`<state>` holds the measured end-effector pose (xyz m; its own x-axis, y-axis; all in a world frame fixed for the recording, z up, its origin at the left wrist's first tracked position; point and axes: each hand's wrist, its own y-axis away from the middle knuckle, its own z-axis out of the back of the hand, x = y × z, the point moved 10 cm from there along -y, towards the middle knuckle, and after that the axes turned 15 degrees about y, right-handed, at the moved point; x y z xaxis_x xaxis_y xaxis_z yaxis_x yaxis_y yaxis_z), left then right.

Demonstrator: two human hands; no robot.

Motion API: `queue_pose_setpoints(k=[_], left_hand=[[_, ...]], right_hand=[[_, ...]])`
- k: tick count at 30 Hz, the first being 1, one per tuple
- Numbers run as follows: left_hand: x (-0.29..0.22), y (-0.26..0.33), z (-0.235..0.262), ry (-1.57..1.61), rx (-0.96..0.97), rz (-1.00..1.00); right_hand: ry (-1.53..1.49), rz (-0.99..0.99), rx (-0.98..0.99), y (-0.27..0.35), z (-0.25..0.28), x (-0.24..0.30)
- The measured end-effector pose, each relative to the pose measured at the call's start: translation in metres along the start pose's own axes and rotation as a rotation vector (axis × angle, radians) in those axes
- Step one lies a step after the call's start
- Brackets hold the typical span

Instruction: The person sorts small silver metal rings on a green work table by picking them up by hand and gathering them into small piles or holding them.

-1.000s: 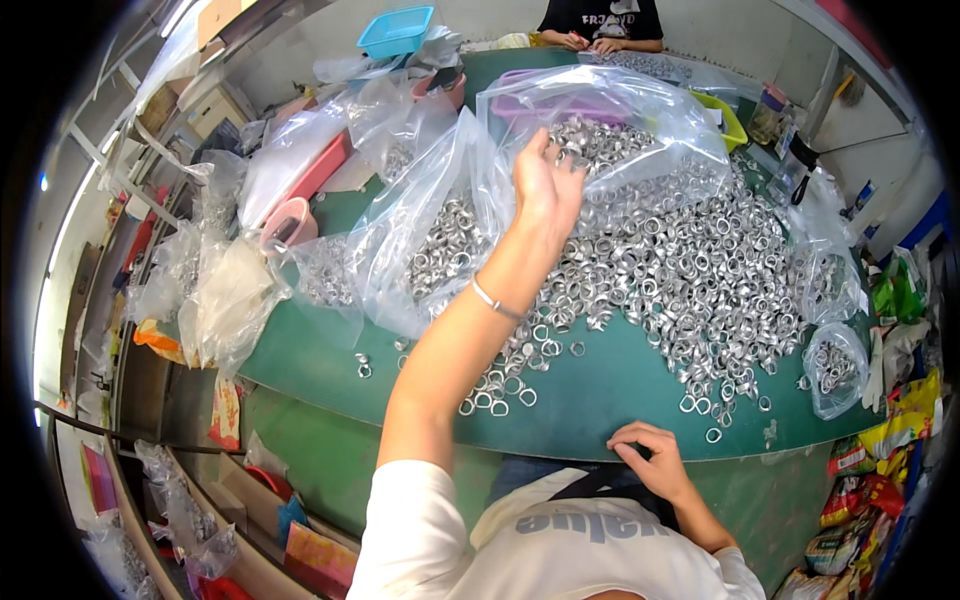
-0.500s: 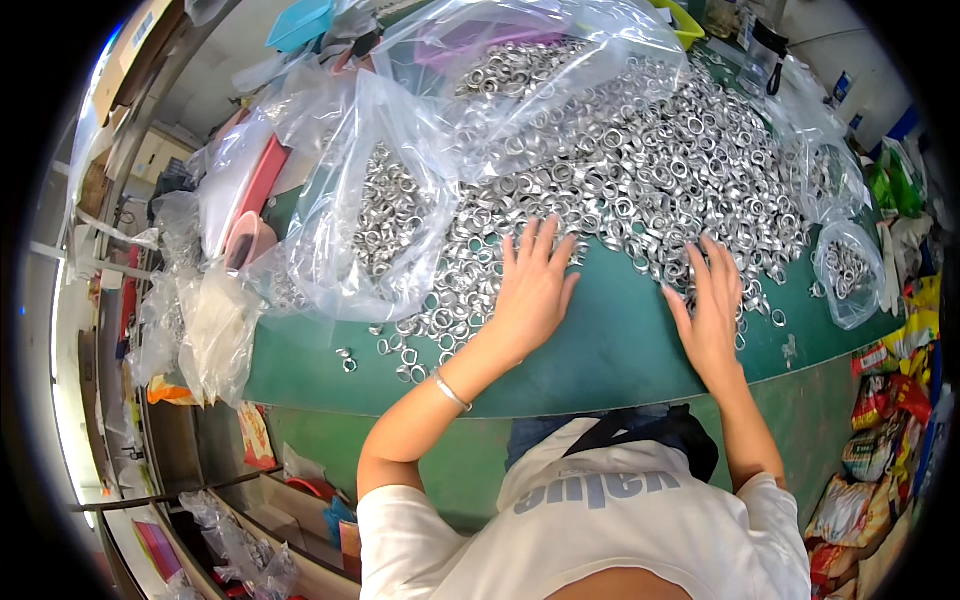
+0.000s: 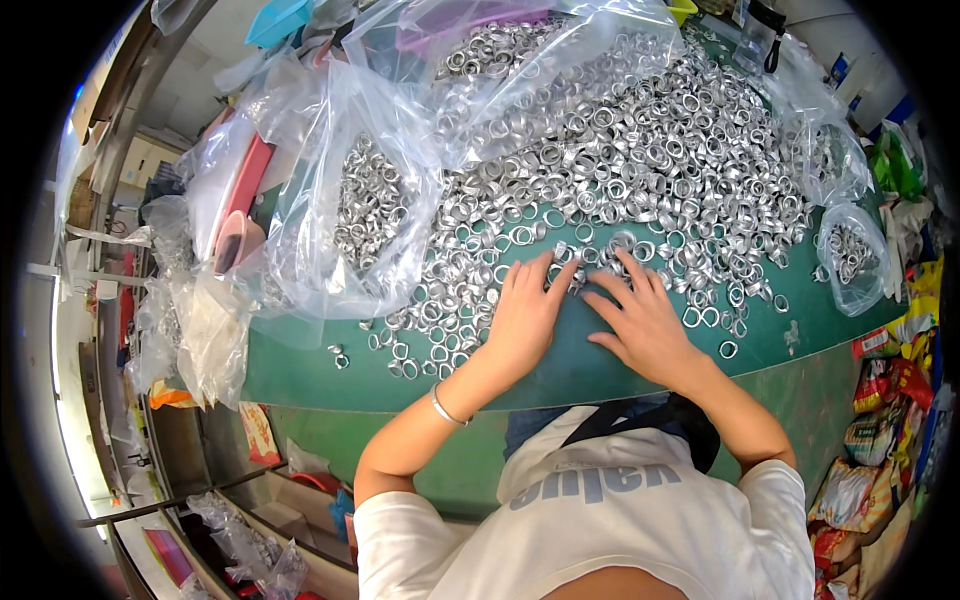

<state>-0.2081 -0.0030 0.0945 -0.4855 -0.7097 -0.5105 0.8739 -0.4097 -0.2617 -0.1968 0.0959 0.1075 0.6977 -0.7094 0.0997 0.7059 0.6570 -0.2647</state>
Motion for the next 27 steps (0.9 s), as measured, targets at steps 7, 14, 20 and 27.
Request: queue_pose_setpoints(k=[7, 14, 20, 27], left_hand=[[-0.007, 0.019, 0.019, 0.071, -0.070, -0.018], [0.016, 0.017, 0.042, 0.040, -0.257, 0.122], [-0.008, -0.014, 0.025, 0.010, -0.192, 0.002], [0.012, -0.032, 0.004, 0.135, 0.015, 0.058]], right_hand=[[0.049, 0.057, -0.056, 0.031, 0.012, -0.031], [0.199, -0.307, -0.188, 0.045, 0.036, -0.080], [0.165, -0.408, -0.278, 0.016, 0.052, -0.077], [0.158, -0.105, -0.084, -0.032, 0.011, -0.045]])
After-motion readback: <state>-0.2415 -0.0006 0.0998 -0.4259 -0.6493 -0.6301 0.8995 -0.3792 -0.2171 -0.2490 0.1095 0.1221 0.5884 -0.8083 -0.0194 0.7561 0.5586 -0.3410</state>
